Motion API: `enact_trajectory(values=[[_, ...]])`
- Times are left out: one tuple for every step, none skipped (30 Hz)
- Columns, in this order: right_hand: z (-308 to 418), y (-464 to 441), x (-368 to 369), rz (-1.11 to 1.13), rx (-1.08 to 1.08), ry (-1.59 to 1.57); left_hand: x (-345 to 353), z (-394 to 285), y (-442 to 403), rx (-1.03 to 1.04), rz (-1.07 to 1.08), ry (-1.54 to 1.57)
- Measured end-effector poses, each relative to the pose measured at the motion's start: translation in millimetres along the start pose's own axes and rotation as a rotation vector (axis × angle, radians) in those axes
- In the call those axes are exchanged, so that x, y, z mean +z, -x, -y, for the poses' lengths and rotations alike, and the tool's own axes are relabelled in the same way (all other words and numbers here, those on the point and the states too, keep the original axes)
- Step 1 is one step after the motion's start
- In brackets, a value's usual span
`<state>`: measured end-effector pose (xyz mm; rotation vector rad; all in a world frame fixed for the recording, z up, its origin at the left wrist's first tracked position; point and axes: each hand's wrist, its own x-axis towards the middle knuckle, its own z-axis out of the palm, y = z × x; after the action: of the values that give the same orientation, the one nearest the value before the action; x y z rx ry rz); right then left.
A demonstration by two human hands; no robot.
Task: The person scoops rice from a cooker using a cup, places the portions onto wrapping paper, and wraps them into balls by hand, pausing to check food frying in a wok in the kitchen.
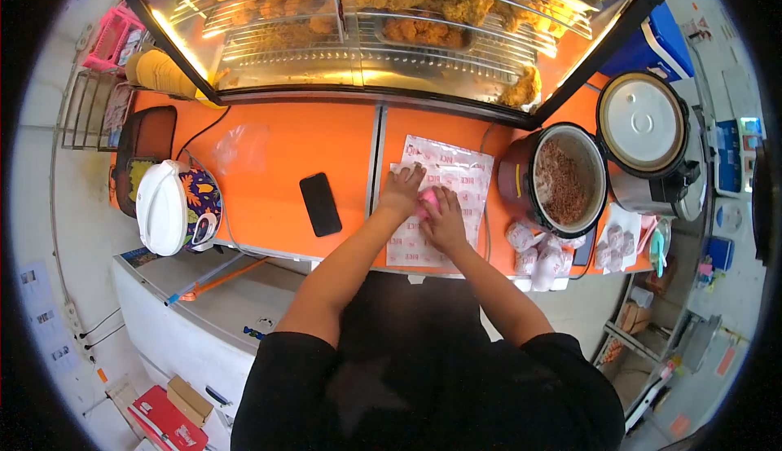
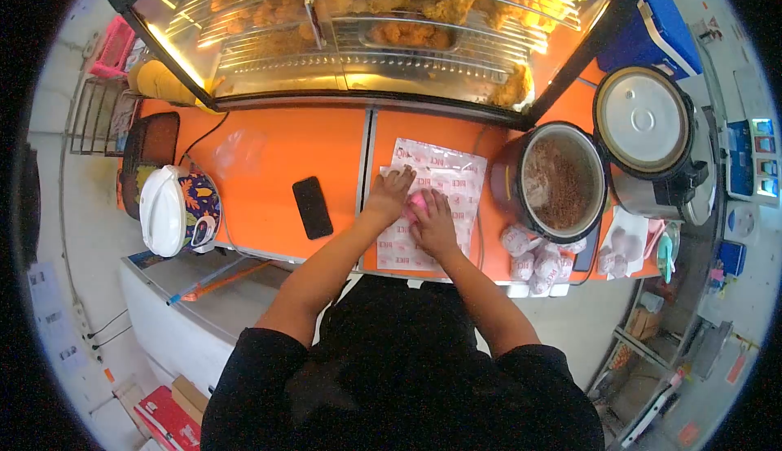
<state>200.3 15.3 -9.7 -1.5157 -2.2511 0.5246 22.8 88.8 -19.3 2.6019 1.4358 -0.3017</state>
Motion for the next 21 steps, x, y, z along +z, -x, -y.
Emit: enact_trajectory(values=[[2.6, 5.2, -2.4, 0.003, -0.004, -0.013, 0.4, -1.3, 0.0, 0.006, 0.015, -0.008], [5.6, 9.5, -4.6, 0.003, -0.008, -0.027, 1.5, -2.2, -1.3, 0.009, 0.015, -0.038], [6.4, 13.9, -5.4, 0.017, -0.010, -0.030, 2.6, -3.0, -0.7, 0.013, 0.018, -0.070], [6.6, 21.0, -5.4, 0.048, -0.044, -0.028, 2.4, -3.1, 0.7, 0.015, 0.017, -0.104], [5.1, 26.3, -5.8, 0.072, -0.081, -0.023, 0.5, -2.5, 1.0, 0.011, 0.025, -0.066], [1.8, 29.4, -6.9, 0.094, -0.121, -0.014, -2.2, -1.7, -0.5, 0.012, 0.027, -0.054], [-0.7, 33.8, -7.6, 0.105, -0.138, -0.016, -4.2, -1.7, 0.5, 0.012, 0.031, -0.039], [0.9, 37.1, -10.5, 0.115, -0.153, -0.020, -5.1, -1.7, 3.2, 0.014, 0.038, -0.026], [0.4, 34.1, -13.4, 0.119, -0.172, -0.020, -6.1, -0.1, 0.7, 0.012, 0.028, -0.020], [-0.3, 32.7, -14.1, 0.119, -0.181, -0.023, -4.8, -0.5, 0.0, 0.011, 0.020, -0.012], [0.6, 33.1, -14.3, 0.123, -0.189, -0.026, -0.6, -1.6, 2.0, 0.009, 0.016, 0.000], [-1.7, 29.3, -15.8, 0.121, -0.201, -0.024, 2.0, 1.4, -0.6, 0.017, -0.018, 0.062], [-1.5, 31.4, -18.0, 0.132, -0.187, -0.048, 6.1, 4.0, 1.7, 0.027, -0.046, 0.128], [0.3, 32.2, -22.3, 0.143, -0.176, -0.073, 7.1, 6.7, 5.1, 0.035, -0.073, 0.194], [-1.7, 24.8, -29.6, 0.151, -0.175, -0.092, 4.6, 8.6, 6.2, -0.019, -0.169, 0.281], [-1.6, 23.1, -35.3, 0.079, -0.184, -0.119, 5.9, 6.3, 16.2, -0.072, -0.253, 0.373], [1.8, 23.7, -43.9, 0.010, -0.188, -0.149, 8.4, 3.7, 26.2, -0.125, -0.330, 0.467], [7.3, 20.1, -58.6, -0.060, -0.193, -0.176, 11.4, 3.6, 29.8, -0.152, -0.357, 0.399], [12.3, 19.3, -75.9, -0.137, -0.202, -0.156, 15.4, 2.4, 35.0, -0.183, -0.381, 0.333], [19.9, 19.8, -99.8, -0.233, -0.148, -0.145, 18.6, 2.2, 40.1, -0.216, -0.403, 0.266], [22.7, 20.5, -121.6, -0.328, -0.098, -0.136, 20.1, 1.4, 41.8, -0.204, -0.420, 0.263]])
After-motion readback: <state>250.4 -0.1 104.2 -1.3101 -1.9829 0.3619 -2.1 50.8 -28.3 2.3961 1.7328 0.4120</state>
